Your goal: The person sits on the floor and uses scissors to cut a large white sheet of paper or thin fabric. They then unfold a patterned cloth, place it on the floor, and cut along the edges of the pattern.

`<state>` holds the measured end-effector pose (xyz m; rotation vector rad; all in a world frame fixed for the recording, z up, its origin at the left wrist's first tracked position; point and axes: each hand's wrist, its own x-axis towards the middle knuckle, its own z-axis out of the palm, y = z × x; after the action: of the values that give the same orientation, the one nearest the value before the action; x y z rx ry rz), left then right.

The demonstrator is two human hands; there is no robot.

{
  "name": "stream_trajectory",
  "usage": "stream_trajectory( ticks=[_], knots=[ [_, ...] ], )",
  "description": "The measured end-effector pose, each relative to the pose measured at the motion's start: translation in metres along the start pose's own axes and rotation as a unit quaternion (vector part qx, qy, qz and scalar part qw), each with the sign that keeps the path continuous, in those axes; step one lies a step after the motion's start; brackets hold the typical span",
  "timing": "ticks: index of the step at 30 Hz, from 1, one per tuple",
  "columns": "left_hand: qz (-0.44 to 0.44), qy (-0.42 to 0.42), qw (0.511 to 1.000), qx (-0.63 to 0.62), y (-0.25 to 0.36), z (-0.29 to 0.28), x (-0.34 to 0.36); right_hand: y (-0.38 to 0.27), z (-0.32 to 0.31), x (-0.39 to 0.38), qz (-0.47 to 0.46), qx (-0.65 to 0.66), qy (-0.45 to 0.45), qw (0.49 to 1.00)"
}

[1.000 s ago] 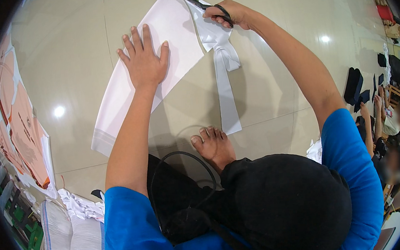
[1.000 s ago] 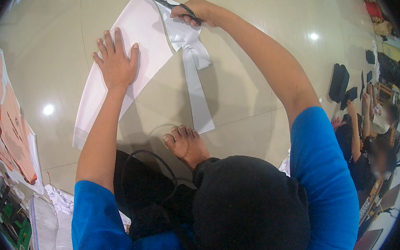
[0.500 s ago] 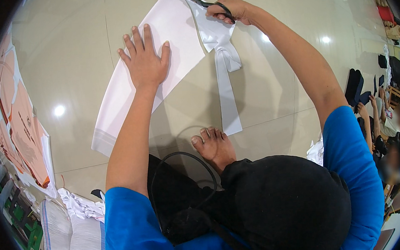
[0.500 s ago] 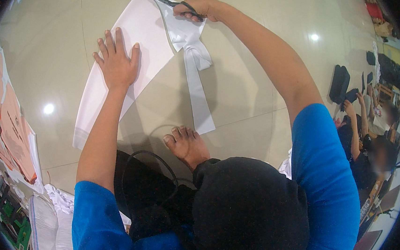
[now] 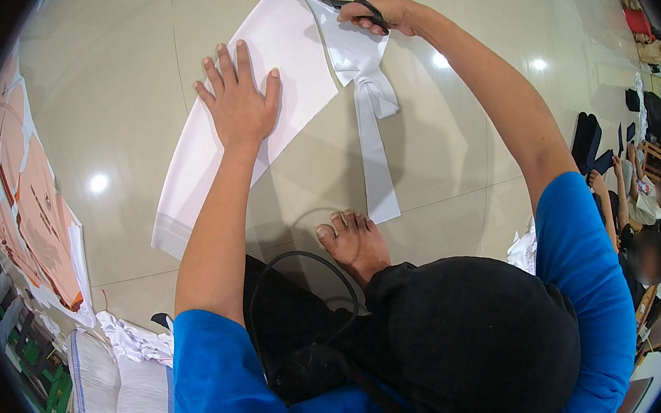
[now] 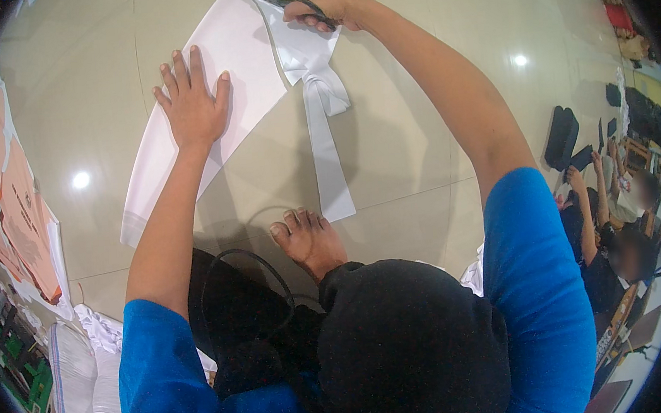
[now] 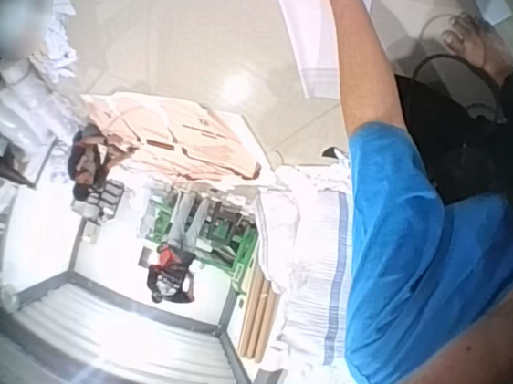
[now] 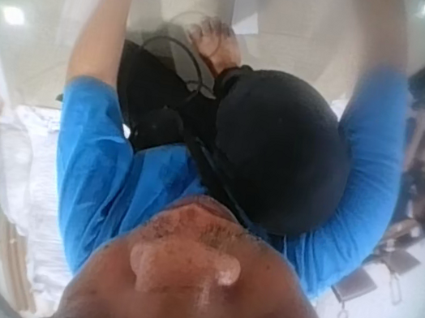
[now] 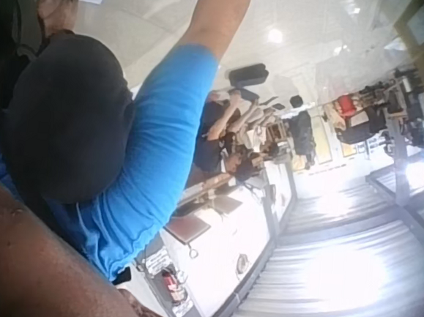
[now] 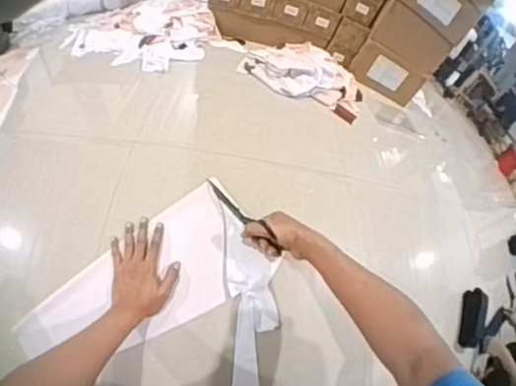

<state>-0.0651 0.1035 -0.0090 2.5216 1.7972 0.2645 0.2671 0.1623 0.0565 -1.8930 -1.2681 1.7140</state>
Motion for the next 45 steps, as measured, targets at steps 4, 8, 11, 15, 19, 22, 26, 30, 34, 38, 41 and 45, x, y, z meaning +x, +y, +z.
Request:
stream_trajectory(
  ticks=[4, 8, 11, 15, 19, 22, 26, 30, 34, 38, 41, 45],
  knots=[
    [0.001, 0.0, 1.0, 0.0, 0.0, 0.0, 0.0, -0.001, -0.001, 0.001, -0.014, 0.007, -0.007, 1.0],
    [0.002, 0.004, 1.0, -0.003, 0.0, 0.0, -0.001, -0.001, -0.003, 0.004, -0.009, 0.004, -0.006, 1.0],
    [0.004, 0.005, 1.0, -0.008, 0.001, -0.001, -0.001, 0.001, -0.008, 0.009, -0.005, -0.015, 0.002, 1.0],
    [0.004, 0.004, 1.0, -0.008, 0.0, -0.001, 0.0, 0.003, -0.011, 0.012, -0.007, -0.042, 0.007, 0.999],
    [0.003, 0.008, 1.0, -0.005, -0.002, 0.0, 0.0, 0.006, -0.009, 0.016, -0.021, -0.059, 0.008, 0.998],
    [0.002, -0.001, 1.0, 0.003, 0.0, 0.0, 0.001, 0.013, -0.021, 0.027, -0.019, -0.042, -0.018, 0.999],
    [0.004, 0.002, 1.0, 0.004, 0.002, 0.002, 0.002, 0.019, -0.027, 0.032, -0.03, -0.023, -0.041, 0.998],
    [-0.001, -0.002, 1.0, 0.005, -0.003, -0.001, 0.0, 0.002, -0.021, 0.023, -0.031, -0.072, -0.015, 0.997],
    [-0.007, 0.003, 1.0, 0.002, -0.004, -0.004, -0.001, -0.015, -0.005, 0.035, -0.082, -0.193, 0.187, 0.96],
    [-0.005, 0.001, 1.0, -0.01, 0.001, -0.005, 0.002, -0.023, 0.037, 0.054, -0.176, -0.176, 0.298, 0.921],
    [-0.009, 0.001, 0.998, -0.058, 0.004, 0.0, 0.004, 0.005, 0.066, 0.048, -0.291, -0.231, 0.404, 0.836],
    [-0.038, 0.011, 0.954, -0.297, -0.032, -0.003, 0.006, 0.065, 0.118, -0.009, -0.275, -0.16, 0.461, 0.828]
  ],
)
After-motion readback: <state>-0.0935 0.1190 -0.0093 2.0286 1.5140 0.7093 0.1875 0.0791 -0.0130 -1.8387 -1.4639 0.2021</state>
